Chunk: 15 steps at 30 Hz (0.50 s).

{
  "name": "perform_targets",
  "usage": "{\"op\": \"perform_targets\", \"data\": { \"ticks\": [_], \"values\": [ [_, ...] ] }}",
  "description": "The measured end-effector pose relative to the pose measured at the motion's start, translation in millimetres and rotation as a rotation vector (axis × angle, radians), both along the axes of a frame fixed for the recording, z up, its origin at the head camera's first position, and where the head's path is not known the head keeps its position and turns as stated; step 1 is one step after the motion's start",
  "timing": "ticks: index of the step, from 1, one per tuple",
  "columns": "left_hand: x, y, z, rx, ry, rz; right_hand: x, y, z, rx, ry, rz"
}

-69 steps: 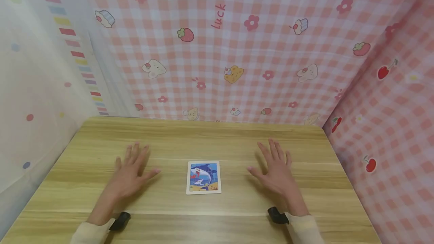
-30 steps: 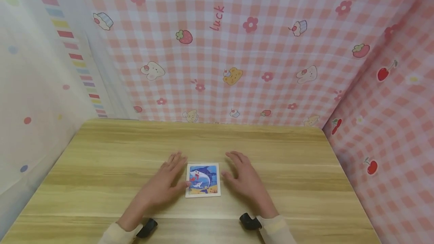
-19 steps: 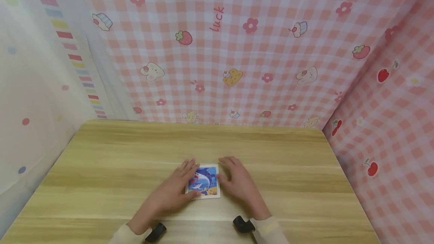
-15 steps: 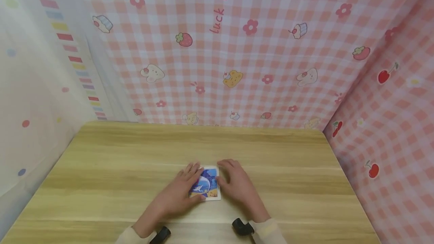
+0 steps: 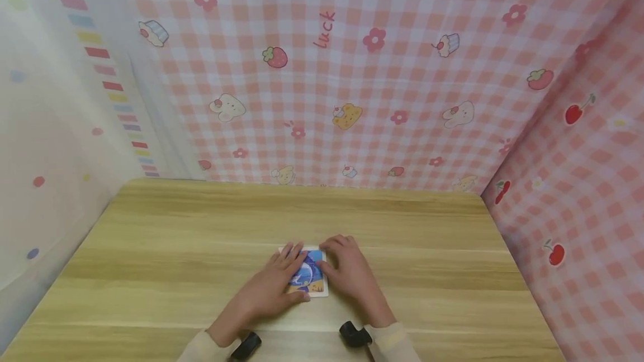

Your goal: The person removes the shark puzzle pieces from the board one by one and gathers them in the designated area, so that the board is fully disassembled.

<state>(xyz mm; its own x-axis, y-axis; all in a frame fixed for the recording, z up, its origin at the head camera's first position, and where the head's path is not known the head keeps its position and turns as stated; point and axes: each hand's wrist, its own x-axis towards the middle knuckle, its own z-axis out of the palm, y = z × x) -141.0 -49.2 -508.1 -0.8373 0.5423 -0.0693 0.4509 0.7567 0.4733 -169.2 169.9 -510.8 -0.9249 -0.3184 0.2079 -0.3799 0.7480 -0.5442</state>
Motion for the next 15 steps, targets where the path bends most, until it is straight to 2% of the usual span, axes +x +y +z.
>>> {"op": "perform_targets", "data": {
  "ticks": [7, 15],
  "values": [
    [-7.8, -3.7, -1.8, -0.001, -0.023, -0.009, -0.2, 0.5, -2.1, 0.012, -0.044, -0.015],
    [-3.1, -6.0, -1.7, 0.020, -0.042, -0.009, 6.2, -1.7, -3.8, 0.025, -0.038, -0.011]
  ]
}}
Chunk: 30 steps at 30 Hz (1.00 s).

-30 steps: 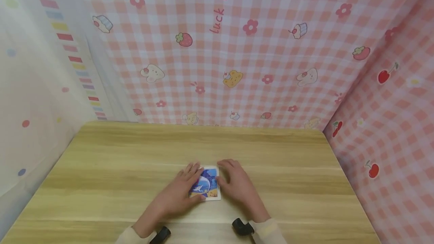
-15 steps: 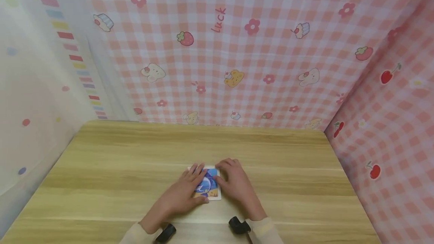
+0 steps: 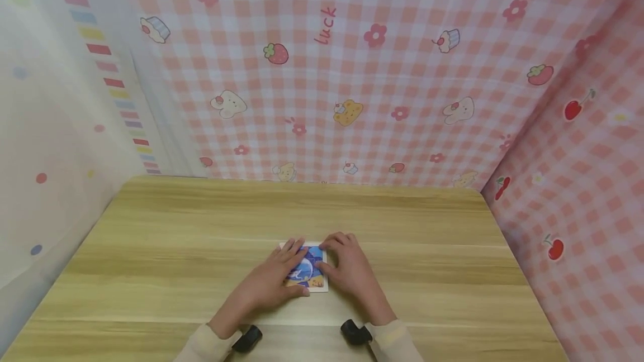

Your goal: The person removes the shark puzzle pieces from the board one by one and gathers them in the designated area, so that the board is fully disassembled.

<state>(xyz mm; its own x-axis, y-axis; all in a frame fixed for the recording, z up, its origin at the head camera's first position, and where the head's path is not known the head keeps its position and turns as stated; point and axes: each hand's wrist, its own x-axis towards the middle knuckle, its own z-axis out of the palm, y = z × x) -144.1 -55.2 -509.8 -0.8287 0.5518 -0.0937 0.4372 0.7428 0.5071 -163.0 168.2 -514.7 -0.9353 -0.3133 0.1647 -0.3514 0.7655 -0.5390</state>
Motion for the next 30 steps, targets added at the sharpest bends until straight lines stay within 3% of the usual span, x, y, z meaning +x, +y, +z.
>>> {"op": "perform_targets", "data": {
  "ticks": [8, 16, 30],
  "values": [
    [1.4, -0.9, 2.2, 0.009, 0.000, 0.005, -2.2, -3.0, 0.1, -0.004, -0.020, -0.011],
    [0.9, 5.7, -0.9, -0.039, 0.049, 0.033, -6.1, -1.6, 0.6, 0.002, -0.021, -0.014],
    [3.3, 4.2, 0.9, -0.032, 0.016, 0.043, -3.3, -7.6, 1.1, -0.064, 0.008, -0.065]
  ]
}}
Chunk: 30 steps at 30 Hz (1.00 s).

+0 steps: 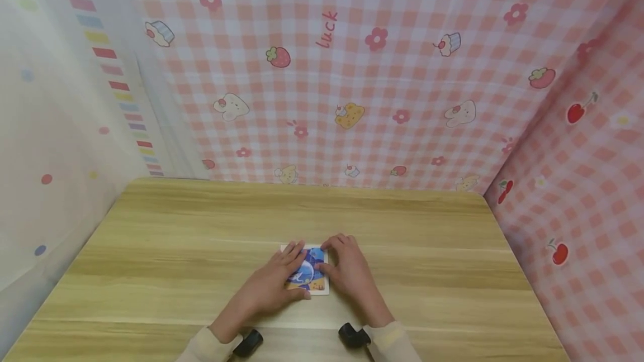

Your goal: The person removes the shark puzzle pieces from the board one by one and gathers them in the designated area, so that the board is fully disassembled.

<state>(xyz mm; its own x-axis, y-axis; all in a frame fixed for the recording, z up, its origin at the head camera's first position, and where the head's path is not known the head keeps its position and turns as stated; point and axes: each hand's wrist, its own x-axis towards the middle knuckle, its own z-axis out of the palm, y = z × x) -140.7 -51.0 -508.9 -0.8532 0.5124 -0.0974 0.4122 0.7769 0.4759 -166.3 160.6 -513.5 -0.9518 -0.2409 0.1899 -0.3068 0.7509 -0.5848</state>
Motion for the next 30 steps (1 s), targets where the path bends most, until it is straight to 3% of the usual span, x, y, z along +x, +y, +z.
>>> {"op": "perform_targets", "data": {
  "ticks": [9, 14, 19, 30],
  "values": [
    [0.8, -0.8, 0.0, 0.027, -0.022, 0.004, 0.0, 1, -3.2, -0.160, -0.002, -0.018],
    [-0.4, -1.5, 0.3, 0.032, -0.020, 0.004, -3.2, 2, -4.9, -0.247, -0.027, 0.026],
    [-1.2, -1.9, -0.3, 0.026, -0.019, 0.005, -3.8, 5, -2.4, -0.280, -0.067, 0.042],
    [-0.9, -2.4, -0.9, 0.011, 0.000, -0.004, -6.4, 26, 9.7, -0.307, -0.178, -0.057]
  ]
}}
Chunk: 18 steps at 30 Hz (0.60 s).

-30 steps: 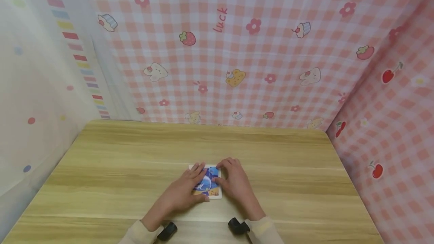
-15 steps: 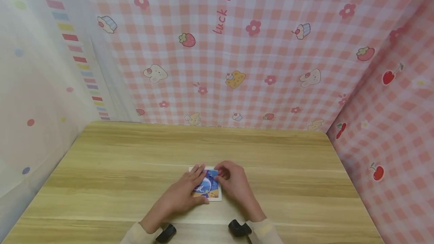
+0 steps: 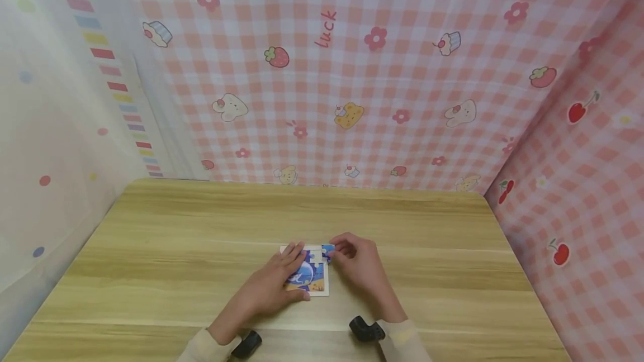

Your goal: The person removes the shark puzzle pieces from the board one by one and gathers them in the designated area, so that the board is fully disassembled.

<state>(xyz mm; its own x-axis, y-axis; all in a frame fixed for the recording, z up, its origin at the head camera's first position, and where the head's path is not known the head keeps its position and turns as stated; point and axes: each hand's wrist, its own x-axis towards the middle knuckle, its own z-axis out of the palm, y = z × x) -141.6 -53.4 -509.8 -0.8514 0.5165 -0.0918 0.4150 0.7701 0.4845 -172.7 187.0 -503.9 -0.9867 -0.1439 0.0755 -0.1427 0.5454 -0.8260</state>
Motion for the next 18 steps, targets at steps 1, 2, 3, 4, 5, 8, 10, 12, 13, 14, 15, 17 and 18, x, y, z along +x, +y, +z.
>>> {"op": "perform_targets", "data": {
  "ticks": [1, 2, 3, 4, 5, 8, 10, 12, 13, 14, 15, 17, 18],
  "values": [
    [0.2, 0.0, 0.3, 0.002, 0.000, 0.000, -0.8, 3, 0.8, -0.001, -0.002, -0.011],
    [0.2, 0.1, 0.5, 0.004, -0.001, 0.000, -1.6, 6, 1.5, -0.003, -0.002, -0.020],
    [0.2, 0.3, 0.7, 0.007, -0.003, 0.001, -2.5, 9, 2.2, -0.003, 0.000, -0.027],
    [0.3, 0.4, 0.9, 0.007, -0.003, 0.002, -3.6, 12, 2.7, -0.002, 0.001, -0.035],
    [0.4, 0.5, 1.1, 0.007, -0.004, 0.002, -4.8, 15, 2.9, -0.001, 0.006, -0.043],
    [0.7, 0.8, 1.2, 0.004, -0.007, 0.005, -8.0, 25, 3.6, 0.000, 0.017, -0.058],
    [0.9, 0.9, 1.6, 0.000, -0.006, 0.006, -9.6, 31, 3.9, 0.006, 0.024, -0.066],
    [1.1, 1.2, 2.1, -0.003, -0.006, 0.005, -10.7, 37, 4.3, 0.010, 0.025, -0.075],
    [1.1, 1.3, 2.4, -0.004, -0.007, 0.005, -10.9, 41, 4.6, 0.013, 0.027, -0.077],
    [1.1, 1.4, 2.9, -0.003, -0.009, 0.005, -11.4, 44, 4.5, 0.018, 0.028, -0.082],
    [1.2, 1.5, 3.4, -0.002, -0.011, 0.005, -11.8, 47, 4.4, 0.023, 0.030, -0.087],
    [1.3, 1.4, 3.6, 0.002, -0.011, 0.003, -12.8, 54, 4.2, 0.033, 0.028, -0.097],
    [1.3, 1.3, 3.6, 0.006, -0.011, 0.002, -13.1, 57, 4.3, 0.037, 0.025, -0.101]
  ]
}}
